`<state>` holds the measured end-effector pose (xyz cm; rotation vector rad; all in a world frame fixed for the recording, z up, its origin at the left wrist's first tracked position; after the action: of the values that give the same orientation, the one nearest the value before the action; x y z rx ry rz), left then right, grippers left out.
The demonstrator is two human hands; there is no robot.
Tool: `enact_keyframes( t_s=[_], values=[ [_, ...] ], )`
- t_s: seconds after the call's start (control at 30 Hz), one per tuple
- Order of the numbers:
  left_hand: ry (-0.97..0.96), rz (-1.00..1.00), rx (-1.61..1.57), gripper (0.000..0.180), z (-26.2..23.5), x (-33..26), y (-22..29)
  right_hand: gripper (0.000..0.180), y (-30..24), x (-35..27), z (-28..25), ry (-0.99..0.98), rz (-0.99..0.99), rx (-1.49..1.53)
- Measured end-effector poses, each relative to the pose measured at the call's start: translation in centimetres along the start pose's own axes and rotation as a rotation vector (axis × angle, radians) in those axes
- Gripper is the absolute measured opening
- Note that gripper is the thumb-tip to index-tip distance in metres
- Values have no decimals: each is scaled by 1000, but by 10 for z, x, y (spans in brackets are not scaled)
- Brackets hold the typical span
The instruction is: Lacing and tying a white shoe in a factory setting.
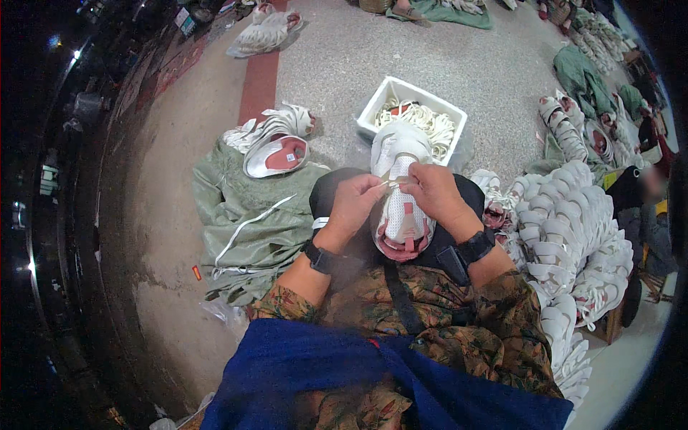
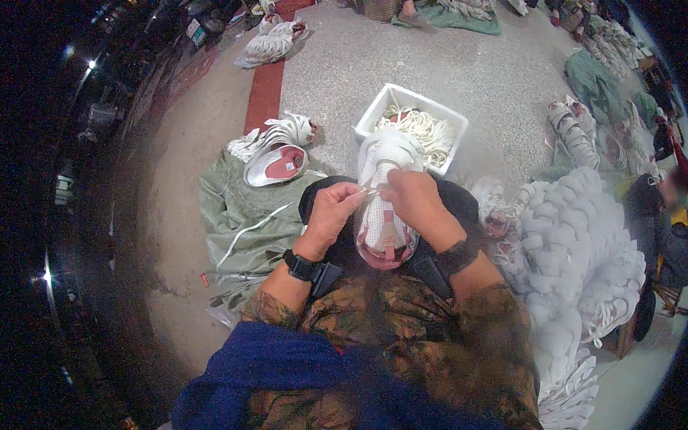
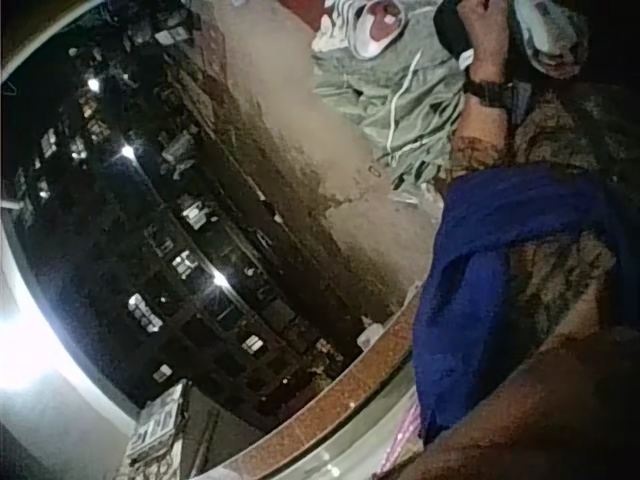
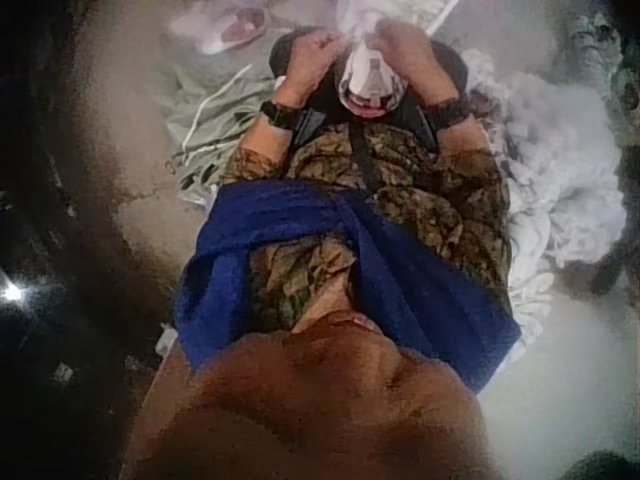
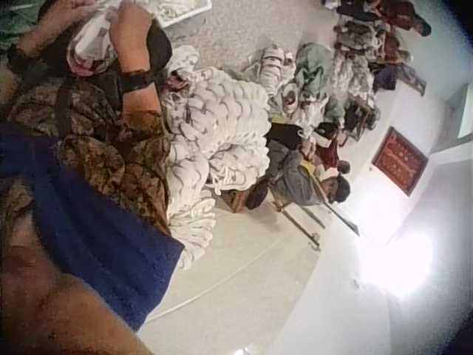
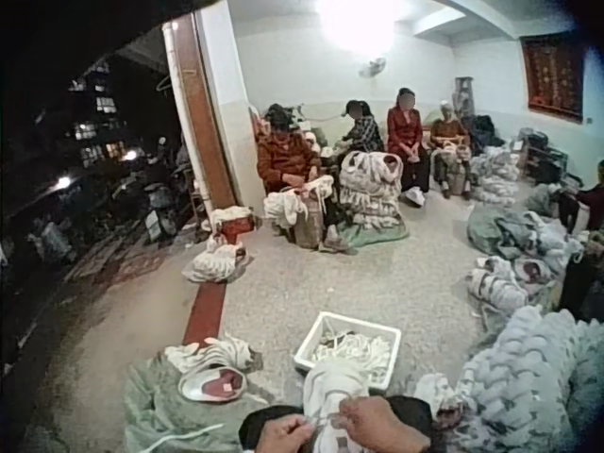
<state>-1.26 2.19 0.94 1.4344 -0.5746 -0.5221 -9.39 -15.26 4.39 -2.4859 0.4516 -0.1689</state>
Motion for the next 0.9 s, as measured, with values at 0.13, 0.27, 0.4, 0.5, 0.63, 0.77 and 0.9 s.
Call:
enact_keyframes(
  t_s=[0.13, 0.27, 0.4, 0.5, 0.63, 0.77, 0.9],
  values=[
    [-24, -27, 41, 10, 3, 0, 5, 24, -4, -1, 3, -11, 14, -73],
    [-47, -48, 141, 10, 6, 1, 9, 19, -9, -2, 4, -15, 29, -131],
    [-16, 161, 325, 15, 6, 2, 12, 17, -11, -3, 7, 10, -6, -221],
    [-38, 206, 434, 12, 5, 3, 14, 18, -5, 3, 8, 5, -4, -100],
    [-36, 259, 477, 12, 4, 8, 16, 19, 5, 13, 6, -68, 34, 112],
    [-62, 289, 551, 13, 6, 12, 17, 20, 10, 15, 6, -111, 73, 161],
    [-65, 343, 670, 13, 8, 16, 18, 19, 10, 14, 4, -111, 55, 174]
  ],
)
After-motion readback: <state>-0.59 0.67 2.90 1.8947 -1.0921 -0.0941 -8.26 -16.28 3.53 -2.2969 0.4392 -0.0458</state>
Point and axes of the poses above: each hand's wrist, its own x-axis towards the middle knuckle, its own z-axis out of the palm, y = z × x, the point moved 1 cm from there along x, towards the middle knuckle, and after that the axes turned 12 degrees about z, right-handed, at the moved point
